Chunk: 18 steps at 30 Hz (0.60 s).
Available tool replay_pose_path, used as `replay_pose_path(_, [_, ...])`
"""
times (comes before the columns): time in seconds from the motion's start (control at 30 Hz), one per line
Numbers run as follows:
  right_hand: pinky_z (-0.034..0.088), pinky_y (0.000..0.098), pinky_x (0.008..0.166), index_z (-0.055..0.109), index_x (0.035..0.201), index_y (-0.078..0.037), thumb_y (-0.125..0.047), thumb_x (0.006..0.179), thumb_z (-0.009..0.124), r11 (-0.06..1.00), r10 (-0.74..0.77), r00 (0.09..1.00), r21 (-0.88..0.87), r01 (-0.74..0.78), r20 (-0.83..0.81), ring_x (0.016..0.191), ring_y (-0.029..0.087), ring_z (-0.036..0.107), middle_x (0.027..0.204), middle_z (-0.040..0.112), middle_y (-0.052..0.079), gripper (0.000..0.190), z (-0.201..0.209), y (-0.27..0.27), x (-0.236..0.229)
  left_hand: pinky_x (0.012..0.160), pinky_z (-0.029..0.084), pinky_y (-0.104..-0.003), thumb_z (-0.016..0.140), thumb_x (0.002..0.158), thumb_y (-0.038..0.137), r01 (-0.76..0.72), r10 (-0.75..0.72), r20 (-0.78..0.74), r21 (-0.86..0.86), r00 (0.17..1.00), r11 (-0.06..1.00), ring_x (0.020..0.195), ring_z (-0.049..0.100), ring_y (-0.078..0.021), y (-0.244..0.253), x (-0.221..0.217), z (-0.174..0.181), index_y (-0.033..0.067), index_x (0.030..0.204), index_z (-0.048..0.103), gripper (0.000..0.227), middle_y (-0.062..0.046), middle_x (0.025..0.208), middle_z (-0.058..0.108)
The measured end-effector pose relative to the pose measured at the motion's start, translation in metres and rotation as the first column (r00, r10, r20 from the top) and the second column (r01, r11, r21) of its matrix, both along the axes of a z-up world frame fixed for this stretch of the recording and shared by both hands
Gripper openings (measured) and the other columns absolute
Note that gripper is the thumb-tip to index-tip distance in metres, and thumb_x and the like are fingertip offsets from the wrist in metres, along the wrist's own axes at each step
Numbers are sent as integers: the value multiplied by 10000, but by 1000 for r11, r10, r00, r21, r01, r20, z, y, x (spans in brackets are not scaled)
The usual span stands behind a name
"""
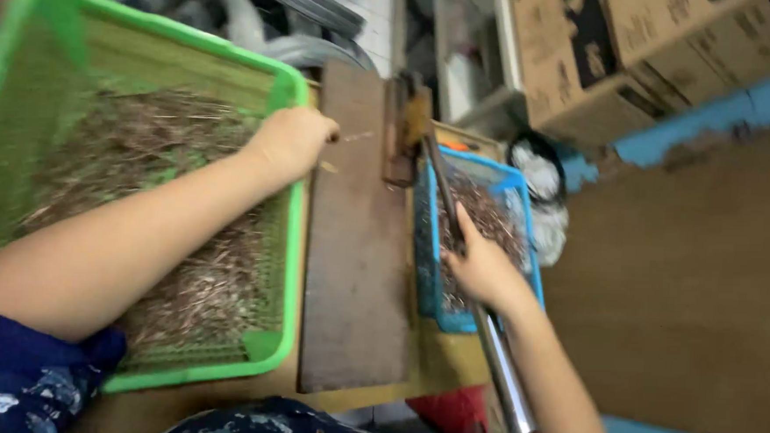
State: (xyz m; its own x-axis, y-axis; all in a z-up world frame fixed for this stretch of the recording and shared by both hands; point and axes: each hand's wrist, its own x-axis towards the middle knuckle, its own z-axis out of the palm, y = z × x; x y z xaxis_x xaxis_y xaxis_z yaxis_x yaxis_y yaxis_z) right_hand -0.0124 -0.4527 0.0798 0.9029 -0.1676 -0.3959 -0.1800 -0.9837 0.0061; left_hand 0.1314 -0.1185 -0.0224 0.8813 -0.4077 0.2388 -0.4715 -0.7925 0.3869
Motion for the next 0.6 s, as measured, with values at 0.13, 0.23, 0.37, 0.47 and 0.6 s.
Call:
replay_pose_path(0.13, [508,585,1147,213,1748,-352,-441,986,675,997,-11,996,-82,4,-93,1348,465,644,1386,691,313,895,56,21,13,809,656,-421,648,1030,201,85,-96,215,61,972,994,937,813,-289,-44,58,-41,183,944,804,179,-60,884,788])
replay_pose_path(0.23, [518,608,1119,209,1751,-286,-410,999,664,996,15,993,-80,-24,-113,1304,496,662,1306,708,351,889,69,25,16,809,663,-409,656,1018,194,95,-123,255,122,959,988,931,813,-284,-73,97,-68,169,932,810,178,-58,875,773])
replay_pose_path(0.37, [535,634,1065,182,1752,-268,-410,993,637,999,19,989,-38,-25,-149,1253,509,680,1239,720,350,896,93,42,6,797,667,-389,660,1019,189,126,-180,233,228,956,965,952,818,-247,-84,114,-77,182,939,825,184,-24,888,776])
replay_pose_path(0.47, [550,640,1033,176,1754,-203,-354,1004,617,1000,29,987,7,-28,-160,1214,524,695,1191,735,354,883,115,55,5,807,669,-379,661,1032,209,127,-195,241,270,951,955,963,819,-227,-86,117,-78,205,954,828,185,0,915,782])
replay_pose_path(0.6, [555,658,1005,203,1740,-124,-293,1011,609,998,38,985,49,-30,-169,1179,556,698,1152,745,368,851,125,60,5,825,679,-402,626,1064,182,137,-204,220,284,954,949,1002,819,-238,-81,120,-78,211,988,830,220,-5,963,791])
